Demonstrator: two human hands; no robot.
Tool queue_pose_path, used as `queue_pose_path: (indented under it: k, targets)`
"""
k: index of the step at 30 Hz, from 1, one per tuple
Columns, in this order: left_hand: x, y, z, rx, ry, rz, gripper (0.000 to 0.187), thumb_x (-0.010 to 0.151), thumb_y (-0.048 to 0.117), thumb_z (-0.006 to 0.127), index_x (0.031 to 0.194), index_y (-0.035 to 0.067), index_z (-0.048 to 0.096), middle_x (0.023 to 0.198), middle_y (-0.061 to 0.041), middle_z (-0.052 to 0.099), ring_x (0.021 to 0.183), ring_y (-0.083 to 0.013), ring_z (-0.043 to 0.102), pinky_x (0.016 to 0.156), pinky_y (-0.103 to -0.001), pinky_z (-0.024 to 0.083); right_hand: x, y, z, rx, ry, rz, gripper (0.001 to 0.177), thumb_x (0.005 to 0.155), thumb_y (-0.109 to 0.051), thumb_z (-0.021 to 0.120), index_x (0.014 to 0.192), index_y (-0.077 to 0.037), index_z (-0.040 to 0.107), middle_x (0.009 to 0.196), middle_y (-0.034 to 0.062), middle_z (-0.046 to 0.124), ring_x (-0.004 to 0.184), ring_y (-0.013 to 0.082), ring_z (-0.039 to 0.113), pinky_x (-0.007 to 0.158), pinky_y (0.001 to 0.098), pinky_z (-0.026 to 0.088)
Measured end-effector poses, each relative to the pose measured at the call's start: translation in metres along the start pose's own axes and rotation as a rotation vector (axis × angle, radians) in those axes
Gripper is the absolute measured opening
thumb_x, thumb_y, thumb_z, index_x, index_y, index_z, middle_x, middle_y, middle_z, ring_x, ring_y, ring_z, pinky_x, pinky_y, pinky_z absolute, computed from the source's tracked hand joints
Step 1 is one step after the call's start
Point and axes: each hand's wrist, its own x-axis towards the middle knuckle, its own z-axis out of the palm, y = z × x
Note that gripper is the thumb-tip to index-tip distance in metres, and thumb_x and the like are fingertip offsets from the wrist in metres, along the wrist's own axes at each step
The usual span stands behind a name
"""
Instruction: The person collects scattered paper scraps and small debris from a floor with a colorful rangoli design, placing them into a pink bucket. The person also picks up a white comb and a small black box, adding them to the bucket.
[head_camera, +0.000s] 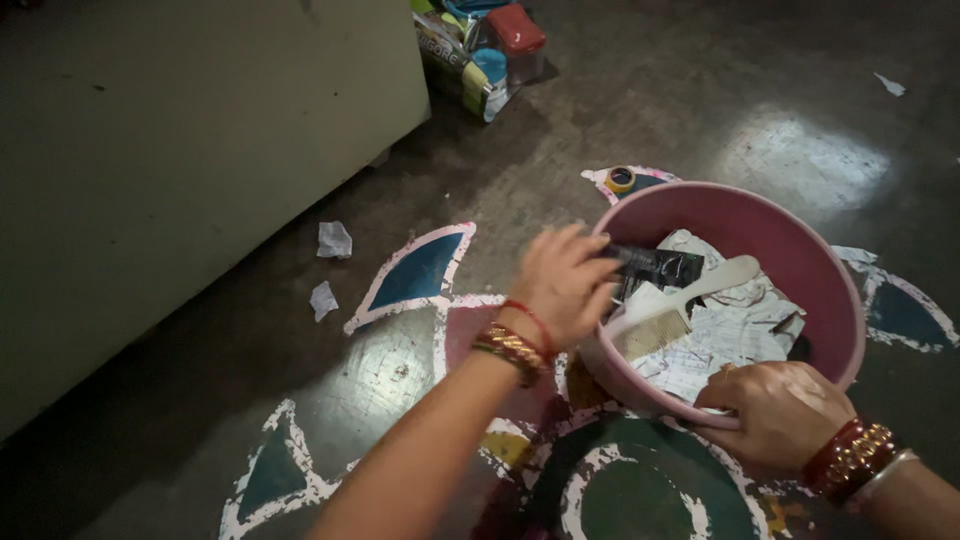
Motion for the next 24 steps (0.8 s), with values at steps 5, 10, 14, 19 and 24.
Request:
queue_pose_path:
  k: [5,10,14,19,24]
  targets:
    - [-0.029,-0.019,-0.025,-0.051,0.065,-0.066,0.018,0.092,0.026,0.064,0.086,0.011,0.074,0.128,-0.016,0.071,0.127,-0.0359,0.060,0.114,-0.053,0.038,0.013,-0.022,0.003,0.093,0.207,-0.248,0.024,0.073,-0.033,0.074,0.094,-0.022,0.079,0.089,0.0009,0.076,0.080,0.0242,0.073,0.074,0.0416,0.059]
    - [-0.053,-0.056,-0.072,-0.094,0.223,-0.199,0.023,0.100,0.022,0.058,0.088,0.010,0.074,0.109,-0.008,0.075,0.112,-0.0306,0.069,0.108,-0.047,0.049,0.033,-0.067,-0.005,0.100,0.185,-0.415,0.020,0.071,-0.029,0.074,0.089,-0.021,0.078,0.087,0.0030,0.074,0.081,0.0287,0.072,0.072,0.0442,0.056]
    - [-0.094,-0.091,-0.099,-0.080,0.368,-0.459,0.022,0.100,0.020,0.058,0.090,0.007,0.073,0.101,-0.010,0.073,0.096,-0.0304,0.068,0.088,-0.042,0.054,0.046,-0.110,-0.020,0.102,0.185,-0.525,0.016,0.070,-0.027,0.072,0.083,-0.019,0.077,0.084,0.0052,0.074,0.076,0.0276,0.071,0.072,0.0439,0.056]
    - [-0.168,-0.168,-0.106,0.110,0.436,-0.810,0.023,0.100,0.023,0.058,0.105,0.009,0.076,0.104,-0.012,0.073,0.100,-0.0339,0.068,0.088,-0.044,0.053,0.062,-0.150,-0.031,0.096,0.171,-0.505,0.016,0.073,-0.030,0.073,0.084,-0.019,0.078,0.084,0.0038,0.074,0.074,0.0261,0.072,0.071,0.0426,0.056]
    - [-0.248,-0.227,-0.066,0.221,0.041,-1.016,0.057,0.088,0.033,0.069,0.140,0.012,0.057,0.144,-0.017,0.052,0.131,-0.0384,0.053,0.108,-0.044,0.044,0.073,-0.155,-0.029,0.025,0.138,-0.439,0.024,0.076,-0.045,0.076,0.081,-0.022,0.079,0.082,0.0004,0.075,0.076,0.0235,0.073,0.071,0.0413,0.056]
